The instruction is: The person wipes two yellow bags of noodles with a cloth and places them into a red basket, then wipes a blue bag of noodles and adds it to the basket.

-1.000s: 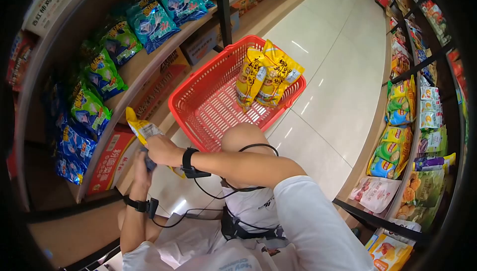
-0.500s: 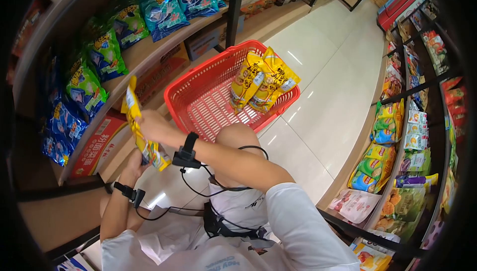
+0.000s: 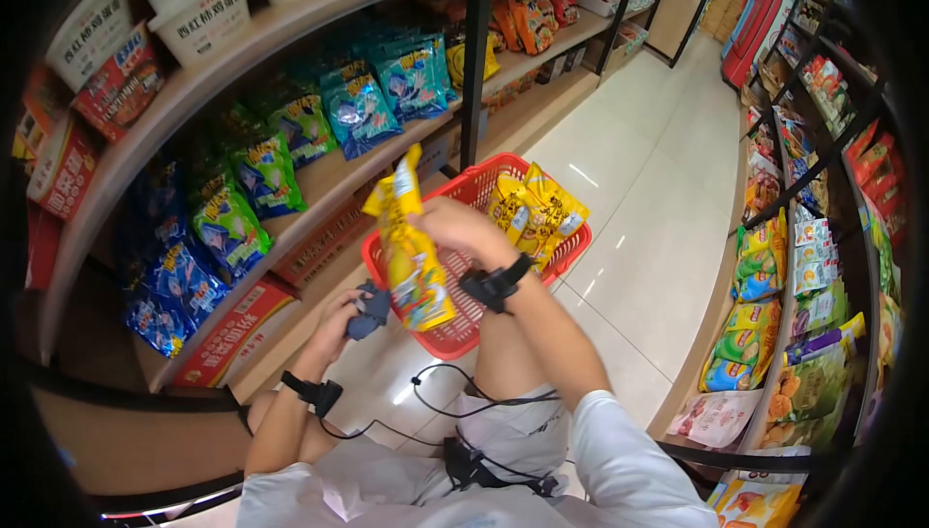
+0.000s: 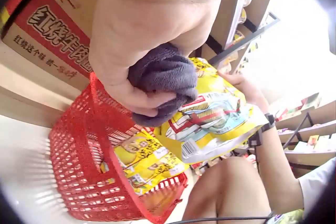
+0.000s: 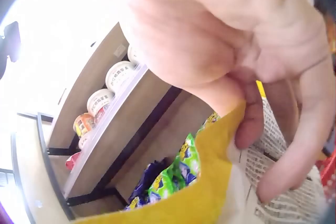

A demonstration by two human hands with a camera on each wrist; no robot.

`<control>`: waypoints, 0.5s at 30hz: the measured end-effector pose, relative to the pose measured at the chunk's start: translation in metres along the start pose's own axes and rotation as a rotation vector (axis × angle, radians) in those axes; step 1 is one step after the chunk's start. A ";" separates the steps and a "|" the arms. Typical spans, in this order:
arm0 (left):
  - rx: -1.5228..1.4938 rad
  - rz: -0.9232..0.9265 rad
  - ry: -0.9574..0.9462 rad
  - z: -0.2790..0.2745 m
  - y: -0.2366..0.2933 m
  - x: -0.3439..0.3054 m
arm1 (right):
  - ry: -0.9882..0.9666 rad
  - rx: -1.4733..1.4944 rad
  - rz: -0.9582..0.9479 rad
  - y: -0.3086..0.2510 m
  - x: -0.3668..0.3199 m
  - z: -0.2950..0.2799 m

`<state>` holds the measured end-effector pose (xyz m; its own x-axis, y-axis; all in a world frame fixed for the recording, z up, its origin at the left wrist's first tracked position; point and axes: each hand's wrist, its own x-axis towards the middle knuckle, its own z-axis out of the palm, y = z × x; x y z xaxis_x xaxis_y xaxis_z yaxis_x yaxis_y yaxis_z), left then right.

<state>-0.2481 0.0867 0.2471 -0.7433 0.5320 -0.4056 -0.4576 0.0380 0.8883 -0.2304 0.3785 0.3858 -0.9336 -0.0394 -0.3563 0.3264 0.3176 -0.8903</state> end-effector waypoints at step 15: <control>-0.104 -0.331 -0.170 0.058 -0.006 0.117 | 0.390 0.408 0.127 0.271 0.077 -0.036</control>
<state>-0.3040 0.1979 0.2064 -0.4597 0.6381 -0.6176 -0.7126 0.1500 0.6854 -0.2189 0.4958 0.1279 -0.8436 0.3518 -0.4058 0.3983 -0.0972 -0.9121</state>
